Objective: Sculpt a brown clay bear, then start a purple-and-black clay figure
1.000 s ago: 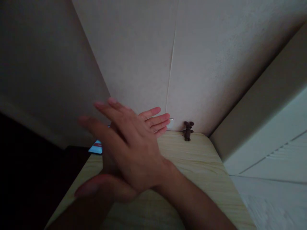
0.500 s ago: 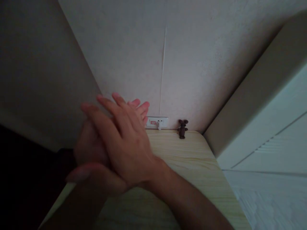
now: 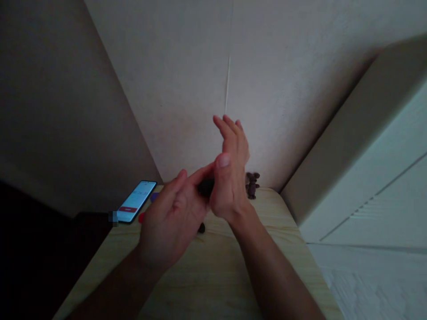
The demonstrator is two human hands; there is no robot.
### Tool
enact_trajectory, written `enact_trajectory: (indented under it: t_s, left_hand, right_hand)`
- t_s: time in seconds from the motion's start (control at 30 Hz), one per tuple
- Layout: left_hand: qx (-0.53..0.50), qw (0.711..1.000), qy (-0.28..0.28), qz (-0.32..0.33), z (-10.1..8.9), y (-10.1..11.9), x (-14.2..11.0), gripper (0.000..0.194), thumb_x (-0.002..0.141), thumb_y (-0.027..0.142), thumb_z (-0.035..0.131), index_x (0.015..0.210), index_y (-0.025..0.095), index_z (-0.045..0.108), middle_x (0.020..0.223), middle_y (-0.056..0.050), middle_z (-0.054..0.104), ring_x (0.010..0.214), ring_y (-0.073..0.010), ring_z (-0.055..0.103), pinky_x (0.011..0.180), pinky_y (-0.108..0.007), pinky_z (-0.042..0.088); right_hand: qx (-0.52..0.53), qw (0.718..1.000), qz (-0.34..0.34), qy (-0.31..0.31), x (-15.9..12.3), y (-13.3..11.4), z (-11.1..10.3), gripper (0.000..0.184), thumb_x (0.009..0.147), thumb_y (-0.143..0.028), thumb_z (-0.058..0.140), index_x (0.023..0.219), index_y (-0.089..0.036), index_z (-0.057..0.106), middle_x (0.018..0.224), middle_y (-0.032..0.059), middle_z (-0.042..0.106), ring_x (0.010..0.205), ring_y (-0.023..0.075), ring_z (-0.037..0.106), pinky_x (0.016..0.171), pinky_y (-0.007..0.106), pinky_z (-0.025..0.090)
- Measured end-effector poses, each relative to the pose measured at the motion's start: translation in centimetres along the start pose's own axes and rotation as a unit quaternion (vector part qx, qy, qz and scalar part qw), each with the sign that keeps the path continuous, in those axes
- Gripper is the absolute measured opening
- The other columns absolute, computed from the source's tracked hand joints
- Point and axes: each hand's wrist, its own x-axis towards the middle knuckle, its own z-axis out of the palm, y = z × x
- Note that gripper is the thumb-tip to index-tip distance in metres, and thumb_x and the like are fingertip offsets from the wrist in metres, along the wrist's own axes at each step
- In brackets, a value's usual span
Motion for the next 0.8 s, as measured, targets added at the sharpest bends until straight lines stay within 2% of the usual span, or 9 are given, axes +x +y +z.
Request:
enact_trajectory:
  t_s: [0.07, 0.17, 0.3, 0.4, 0.5, 0.57, 0.67, 0.8]
  left_hand:
    - [-0.012, 1.0, -0.006, -0.017, -0.3, -0.1, 0.1, 0.038, 0.093, 0.034, 0.063, 0.125, 0.016, 0.073, 0.138, -0.012, 0.072, 0.151, -0.0367, 0.045, 0.124, -0.052, 0.037]
    - [0.024, 0.999, -0.01, -0.038, -0.9, 0.0, 0.2, 0.042, 0.085, 0.018, 0.07, 0.127, 0.018, 0.073, 0.136, -0.01, 0.074, 0.146, -0.0348, 0.053, 0.125, -0.052, 0.036]
    - [0.086, 0.996, -0.012, -0.016, -1.3, 0.6, 0.5, 0.043, 0.088, 0.018, 0.078, 0.13, 0.019, 0.07, 0.137, -0.011, 0.073, 0.138, -0.0321, 0.061, 0.121, -0.051, 0.043]
    - [0.086, 0.996, -0.003, 0.015, -1.5, 1.4, 0.9, 0.041, 0.087, 0.021, 0.082, 0.126, 0.017, 0.07, 0.127, -0.013, 0.078, 0.123, -0.0315, 0.072, 0.114, -0.05, 0.051]
    - [0.069, 0.997, -0.006, 0.026, -1.9, 2.1, 1.4, 0.024, 0.089, 0.028, 0.081, 0.108, 0.015, 0.076, 0.113, -0.012, 0.082, 0.109, -0.0292, 0.078, 0.108, -0.047, 0.056]
    - [0.059, 0.998, -0.029, 0.023, -2.1, 2.4, 1.6, 0.019, 0.094, 0.033, 0.076, 0.098, 0.014, 0.078, 0.106, -0.011, 0.082, 0.104, -0.0274, 0.079, 0.104, -0.045, 0.059]
    - [0.053, 0.997, -0.051, 0.03, -2.5, 2.6, 1.7, 0.02, 0.098, 0.033, 0.071, 0.092, 0.016, 0.08, 0.102, -0.008, 0.081, 0.096, -0.0221, 0.078, 0.097, -0.039, 0.062]
    - [0.07, 0.996, -0.028, 0.045, -2.5, 2.5, 1.8, 0.022, 0.098, 0.034, 0.071, 0.103, 0.014, 0.079, 0.106, -0.01, 0.08, 0.093, -0.019, 0.075, 0.091, -0.034, 0.062]
  right_hand:
    - [0.0, 0.999, 0.018, 0.037, 0.2, 1.0, -0.1, 0.065, 0.108, -0.061, 0.011, 0.154, -0.032, 0.046, 0.162, 0.0076, 0.044, 0.16, 0.0317, 0.029, 0.133, 0.058, 0.015]
    - [0.029, 0.996, 0.038, 0.079, 0.4, 1.6, -0.3, 0.059, 0.109, -0.06, 0.021, 0.146, -0.031, 0.056, 0.157, 0.0079, 0.05, 0.155, 0.029, 0.037, 0.131, 0.055, 0.021]
    - [0.071, 0.989, 0.089, 0.095, 0.7, 1.5, -0.8, 0.052, 0.11, -0.056, 0.027, 0.138, -0.028, 0.061, 0.151, 0.0091, 0.058, 0.148, 0.0271, 0.047, 0.127, 0.055, 0.029]
    - [0.156, 0.976, 0.147, 0.047, 1.2, 1.2, -1.7, 0.045, 0.108, -0.055, 0.038, 0.128, -0.028, 0.068, 0.143, 0.0092, 0.067, 0.138, 0.028, 0.058, 0.118, 0.052, 0.043]
    - [0.257, 0.945, 0.194, -0.053, 1.8, 0.7, -2.9, 0.029, 0.103, -0.047, 0.058, 0.115, -0.028, 0.076, 0.127, 0.0063, 0.076, 0.122, 0.0266, 0.069, 0.105, 0.046, 0.055]
    - [0.275, 0.931, 0.208, -0.117, 2.1, 0.2, -3.5, 0.022, 0.098, -0.041, 0.068, 0.112, -0.029, 0.08, 0.119, 0.0046, 0.079, 0.113, 0.0242, 0.072, 0.099, 0.041, 0.059]
    - [0.26, 0.931, 0.187, -0.174, 2.4, -0.3, -3.9, 0.02, 0.095, -0.037, 0.074, 0.111, -0.03, 0.082, 0.114, 0.0037, 0.081, 0.103, 0.0203, 0.074, 0.089, 0.035, 0.061]
    - [0.256, 0.937, 0.151, -0.185, 2.5, -0.4, -3.7, 0.015, 0.095, -0.033, 0.075, 0.107, -0.031, 0.084, 0.117, 0.0038, 0.08, 0.107, 0.02, 0.075, 0.095, 0.037, 0.062]
